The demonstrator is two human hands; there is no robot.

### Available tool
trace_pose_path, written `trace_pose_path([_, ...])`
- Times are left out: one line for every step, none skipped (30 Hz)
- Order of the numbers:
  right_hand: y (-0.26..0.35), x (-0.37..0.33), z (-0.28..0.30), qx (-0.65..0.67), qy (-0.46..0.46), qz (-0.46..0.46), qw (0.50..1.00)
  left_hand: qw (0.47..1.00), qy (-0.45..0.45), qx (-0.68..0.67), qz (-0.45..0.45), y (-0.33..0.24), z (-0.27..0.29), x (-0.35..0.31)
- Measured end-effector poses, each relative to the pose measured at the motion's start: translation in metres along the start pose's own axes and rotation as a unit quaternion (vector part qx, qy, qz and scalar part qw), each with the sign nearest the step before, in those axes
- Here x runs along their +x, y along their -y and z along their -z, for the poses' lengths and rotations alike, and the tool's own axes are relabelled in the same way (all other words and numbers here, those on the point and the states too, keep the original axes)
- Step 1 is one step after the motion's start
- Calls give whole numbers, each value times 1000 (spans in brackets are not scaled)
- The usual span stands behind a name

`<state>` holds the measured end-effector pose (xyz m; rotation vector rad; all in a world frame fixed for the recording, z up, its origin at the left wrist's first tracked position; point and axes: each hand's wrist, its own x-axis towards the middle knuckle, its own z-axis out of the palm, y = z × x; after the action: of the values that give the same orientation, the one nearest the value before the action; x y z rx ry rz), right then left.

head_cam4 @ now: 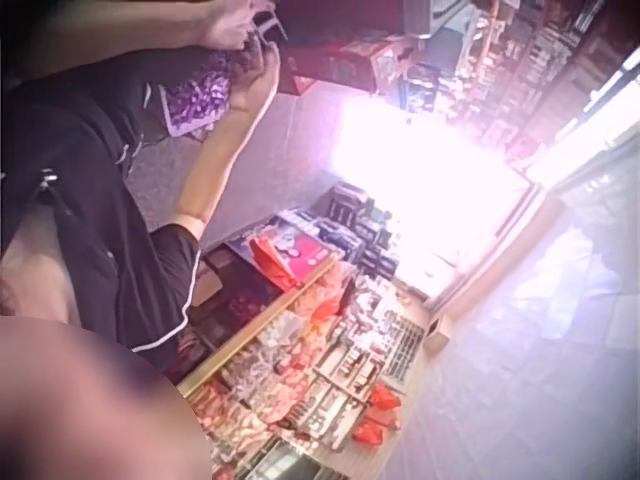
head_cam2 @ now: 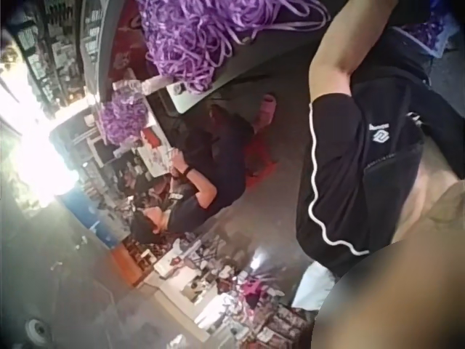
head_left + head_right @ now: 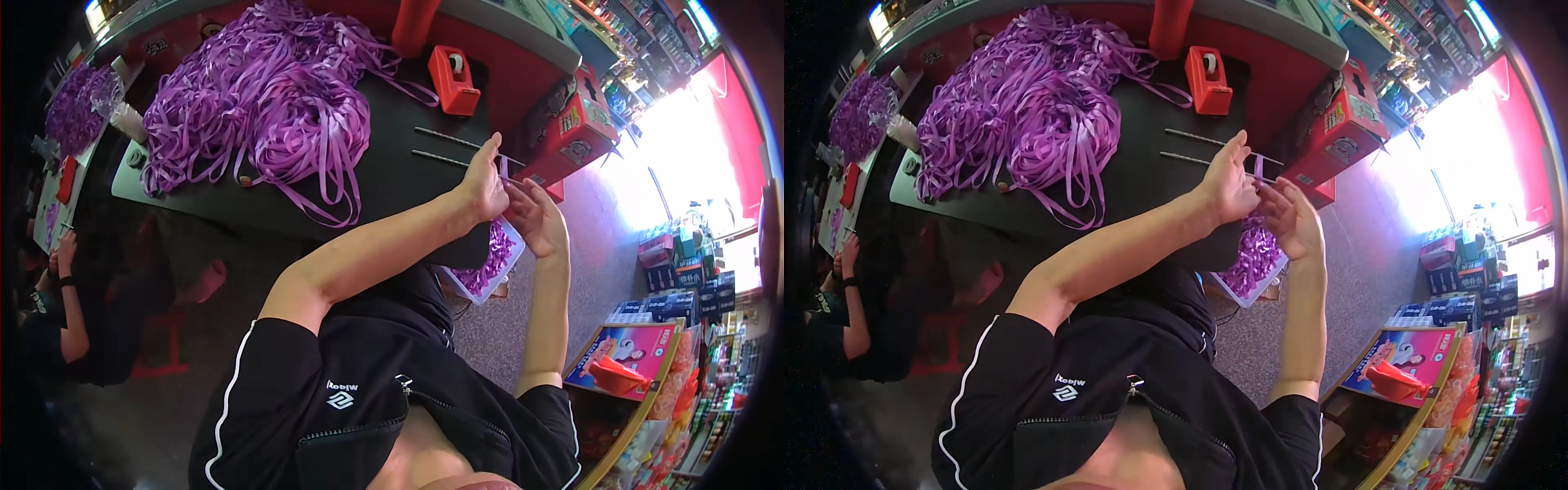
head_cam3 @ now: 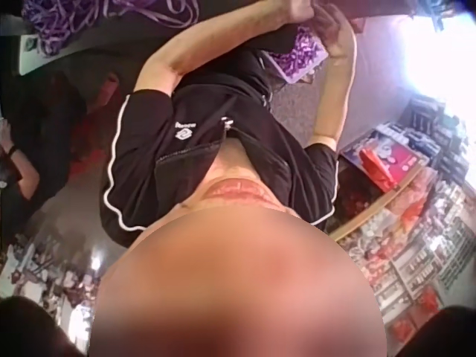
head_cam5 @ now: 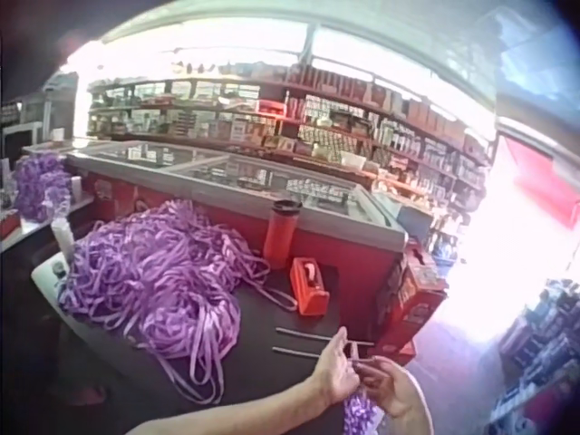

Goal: The person is preparing and assembling purple lanyards or ribbons using a tape dispenser and alignment rods.

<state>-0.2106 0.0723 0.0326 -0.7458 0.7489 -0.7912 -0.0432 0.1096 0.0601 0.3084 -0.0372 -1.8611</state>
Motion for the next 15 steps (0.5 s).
trace_pose_path([6,-6,-17,-147,-45,80,985,1000,-2,-3,-1,0,3,0])
trace_pose_path([10,0,-20,-320,-88,193,923,999,20,24,-19,1,8,3])
trace_pose_path([16,11,-25,-477,-125,298,818,997,42,52,-37,2,12,6])
trace_pose_path([29,18,-40,-489,-128,332,797,993,63,81,-56,2,15,7])
trace_pose_path([42,28,-55,-452,-104,323,825,993,64,81,-55,1,15,7])
trace_pose_path([51,41,-70,-414,-80,313,851,995,42,77,-53,1,15,7])
trace_pose_path([57,58,-85,-418,-69,312,850,996,19,73,-52,1,15,6])
trace_pose_path([64,76,-100,-423,-59,312,849,996,22,74,-51,1,16,6])
trace_pose_path([68,100,-102,-427,-47,297,853,996,24,70,-51,4,18,10])
trace_pose_path([69,126,-99,-431,-36,282,856,996,26,66,-51,7,21,15])
trace_pose_path([69,152,-96,-450,-49,229,862,995,43,68,-56,10,28,22])
trace_pose_path([69,173,-93,-466,-62,174,865,995,45,62,-56,11,27,21])
trace_pose_path([70,182,-100,-467,-61,175,864,996,46,55,-59,11,26,18])
trace_pose_path([70,191,-105,-488,-76,110,862,995,57,48,-62,11,23,15])
trace_pose_path([70,198,-108,-506,-92,44,856,995,59,47,-61,11,22,15])
